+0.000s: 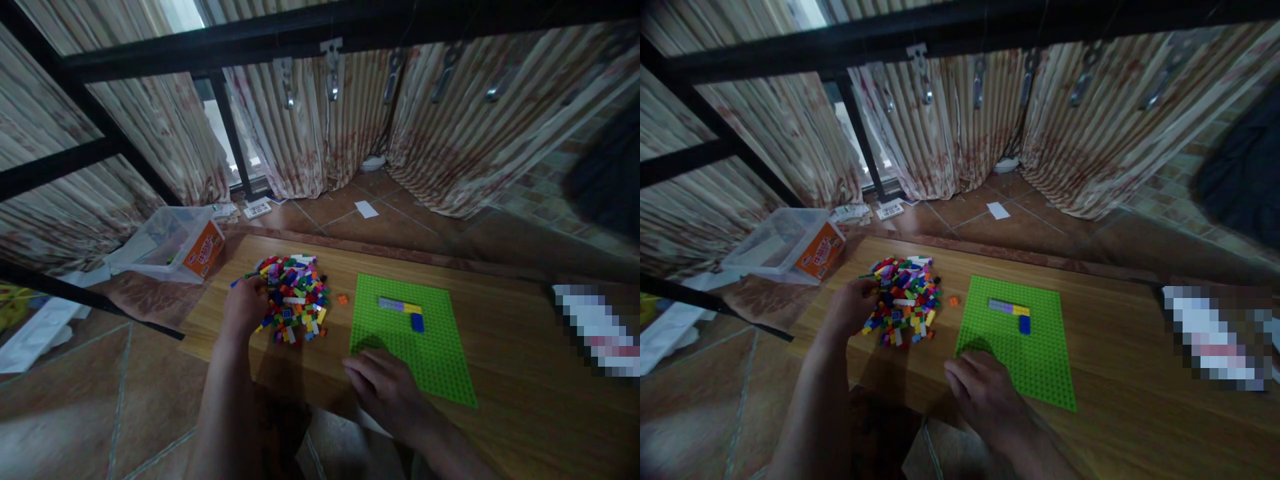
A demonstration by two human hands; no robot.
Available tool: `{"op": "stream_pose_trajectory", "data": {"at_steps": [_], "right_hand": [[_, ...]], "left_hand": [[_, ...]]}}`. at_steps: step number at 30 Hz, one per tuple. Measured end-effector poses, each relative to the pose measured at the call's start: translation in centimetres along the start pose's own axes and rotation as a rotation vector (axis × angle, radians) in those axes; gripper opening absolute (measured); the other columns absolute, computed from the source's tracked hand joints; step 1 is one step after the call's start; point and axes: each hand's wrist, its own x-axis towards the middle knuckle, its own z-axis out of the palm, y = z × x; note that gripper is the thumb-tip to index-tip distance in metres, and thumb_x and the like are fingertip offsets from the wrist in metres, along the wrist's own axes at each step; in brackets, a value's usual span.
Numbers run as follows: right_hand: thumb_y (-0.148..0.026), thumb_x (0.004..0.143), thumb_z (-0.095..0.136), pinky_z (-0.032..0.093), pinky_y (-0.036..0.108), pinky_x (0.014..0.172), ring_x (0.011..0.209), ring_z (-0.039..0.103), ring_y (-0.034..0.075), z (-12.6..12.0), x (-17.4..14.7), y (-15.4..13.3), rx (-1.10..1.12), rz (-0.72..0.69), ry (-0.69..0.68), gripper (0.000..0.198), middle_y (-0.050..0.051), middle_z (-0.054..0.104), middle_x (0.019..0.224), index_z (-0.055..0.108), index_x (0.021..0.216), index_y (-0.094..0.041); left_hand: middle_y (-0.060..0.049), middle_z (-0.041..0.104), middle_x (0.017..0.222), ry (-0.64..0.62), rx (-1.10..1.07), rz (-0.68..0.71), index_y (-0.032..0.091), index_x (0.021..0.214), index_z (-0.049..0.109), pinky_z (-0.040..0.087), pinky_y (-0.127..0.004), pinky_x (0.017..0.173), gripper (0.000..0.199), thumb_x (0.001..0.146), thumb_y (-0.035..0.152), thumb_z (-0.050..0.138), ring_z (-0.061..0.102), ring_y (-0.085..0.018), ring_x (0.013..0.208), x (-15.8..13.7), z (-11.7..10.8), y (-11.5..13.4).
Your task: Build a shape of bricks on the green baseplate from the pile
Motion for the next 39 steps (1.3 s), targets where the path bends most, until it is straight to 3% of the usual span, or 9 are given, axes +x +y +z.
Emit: {"op": "stream_pose_trajectory", "data": {"at_steps": [5,9,12,15,21,26,33,36,39], "right_hand": [[-0.017,0.097,0.051,0.047,0.028,0.067,0.069,0.063,0.014,-0.4,0.2,0.3,-0.002,0.02,0.027,0.019,0.002,0.068,0.075,0.068,0.091,-0.021],[-0.02,0.096,0.052,0.048,0.028,0.068,0.07,0.064,0.014,-1.4,0.6,0.8,0.002,0.088,0.088,0.018,0.002,0.069,0.076,0.069,0.092,-0.022],[-0.02,0.095,0.053,0.051,0.027,0.068,0.071,0.065,0.014,-2.4,0.9,0.9,0.056,0.176,0.161,0.017,0.001,0.07,0.077,0.07,0.095,-0.022],[-0.021,0.094,0.053,0.053,0.028,0.07,0.077,0.067,0.015,-3.2,1.2,1.0,0.139,0.269,0.248,0.018,0.003,0.071,0.084,0.07,0.1,-0.024],[-0.025,0.09,0.062,0.056,0.033,0.078,0.09,0.066,0.018,-4.1,2.0,1.4,0.209,0.308,0.375,0.022,0.006,0.069,0.101,0.069,0.112,-0.026],[-0.024,0.092,0.061,0.053,0.029,0.075,0.082,0.065,0.016,-4.5,2.7,1.6,0.194,0.325,0.366,0.011,0.003,0.068,0.085,0.071,0.092,-0.024],[-0.029,0.096,0.052,0.051,0.029,0.073,0.077,0.065,0.017,-3.8,2.8,1.9,0.083,0.347,0.305,0.018,0.003,0.069,0.082,0.066,0.087,-0.023],[-0.031,0.097,0.051,0.051,0.028,0.071,0.074,0.066,0.016,-2.8,2.9,2.0,0.099,0.408,0.286,0.018,0.003,0.071,0.082,0.065,0.091,-0.022],[-0.027,0.097,0.049,0.05,0.028,0.072,0.076,0.067,0.016,-1.2,3.2,2.0,0.113,0.373,0.194,0.018,0.003,0.071,0.084,0.066,0.09,-0.023]], "left_hand": [[-0.013,0.075,0.094,0.099,-0.063,-0.074,0.016,0.107,0.074,0.05,-0.034,0.078,0.035,0.082,0.022,0.05,0.069,-0.028,0.091,-0.1,-0.4,0.1],[-0.009,0.074,0.083,0.122,-0.458,-0.088,0.013,0.103,0.073,0.05,-0.031,0.07,0.034,0.076,0.029,0.062,0.067,-0.023,0.076,-0.1,-0.5,0.3],[-0.005,0.072,0.078,-0.071,-0.937,-0.044,0.013,0.096,0.073,0.051,-0.027,0.068,0.038,0.067,0.038,0.075,0.064,-0.016,0.069,-0.7,-0.2,1.8],[-0.003,0.072,0.079,-0.304,-1.177,0.001,0.014,0.092,0.073,0.053,-0.025,0.07,0.041,0.061,0.04,0.082,0.064,-0.013,0.067,-2.0,0.5,4.7],[-0.002,0.07,0.071,-0.62,-1.2,0.1,0.013,0.087,0.073,0.051,-0.024,0.065,0.031,0.066,0.035,0.08,0.062,-0.012,0.064,-5.0,3.6,10.4],[0.0,0.067,0.065,-0.758,-1.18,0.189,0.013,0.079,0.072,0.047,-0.021,0.061,0.02,0.071,0.031,0.076,0.058,-0.009,0.06,-6.3,4.9,11.8],[-0.002,0.069,0.074,-0.682,-1.104,0.245,0.014,0.081,0.073,0.05,-0.025,0.067,0.02,0.073,0.033,0.071,0.062,-0.012,0.067,-6.0,4.9,10.9],[-0.002,0.069,0.077,-0.451,-1.126,0.174,0.014,0.084,0.072,0.051,-0.025,0.068,0.023,0.071,0.033,0.07,0.063,-0.013,0.069,-4.4,4.0,9.8],[0.001,0.067,0.075,-0.225,-1.216,0.048,0.015,0.086,0.07,0.051,-0.024,0.067,0.028,0.066,0.034,0.072,0.061,-0.012,0.065,-2.7,2.6,8.2]]}}
